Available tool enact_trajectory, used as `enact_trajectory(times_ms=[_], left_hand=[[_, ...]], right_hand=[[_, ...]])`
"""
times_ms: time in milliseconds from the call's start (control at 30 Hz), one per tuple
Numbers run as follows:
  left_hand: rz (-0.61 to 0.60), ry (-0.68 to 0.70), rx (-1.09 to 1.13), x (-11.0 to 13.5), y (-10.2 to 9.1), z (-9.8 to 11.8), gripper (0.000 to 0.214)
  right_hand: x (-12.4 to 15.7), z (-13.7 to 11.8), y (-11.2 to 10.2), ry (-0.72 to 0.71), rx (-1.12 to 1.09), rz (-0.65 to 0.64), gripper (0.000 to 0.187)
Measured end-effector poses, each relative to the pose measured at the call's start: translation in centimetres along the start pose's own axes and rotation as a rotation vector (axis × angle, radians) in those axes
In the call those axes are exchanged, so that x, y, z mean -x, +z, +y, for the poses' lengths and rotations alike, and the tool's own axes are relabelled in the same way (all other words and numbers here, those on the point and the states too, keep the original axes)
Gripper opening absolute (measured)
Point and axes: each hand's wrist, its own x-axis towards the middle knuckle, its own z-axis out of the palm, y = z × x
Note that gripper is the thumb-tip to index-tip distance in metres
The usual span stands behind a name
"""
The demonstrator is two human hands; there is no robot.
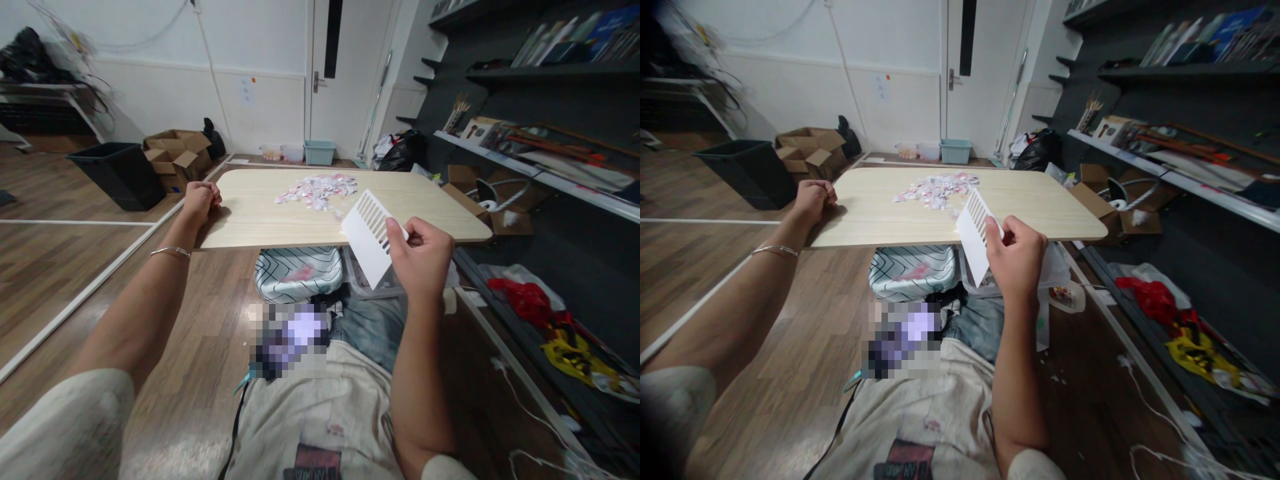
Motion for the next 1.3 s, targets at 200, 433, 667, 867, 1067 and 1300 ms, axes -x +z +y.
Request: enact_trajectory(times_ms=[200, 433, 667, 867, 1067, 1300], left_hand=[[0.019, -0.093, 0.056, 0.3, 0.0, 0.1, 0.021], [0.017, -0.075, 0.044, 0.5, 0.0, 0.2, 0.019], [-0.012, -0.129, 0.027, 0.8, 0.0, 1.1, 0.021], [0.044, -0.146, 0.08, 1.2, 0.4, 1.9, 0.022], [0.021, -0.129, 0.037, 1.5, 0.4, 2.0, 0.016], [-0.039, -0.079, -0.02, 1.6, 0.2, 1.8, 0.016]], right_hand=[[-0.3, 0.3, -1.0, 0.076, 0.026, 0.114, 0.052], [-0.5, 0.5, -1.0, 0.094, -0.066, 0.278, 0.057], [-0.4, 0.0, -1.2, 0.062, -0.105, 0.346, 0.062], [-0.6, 0.2, -0.9, 0.096, -0.037, 0.322, 0.059], [-0.7, 0.1, -1.6, 0.104, 0.001, 0.358, 0.058], [-0.8, 0.3, -1.3, 0.113, -0.033, 0.338, 0.055]])
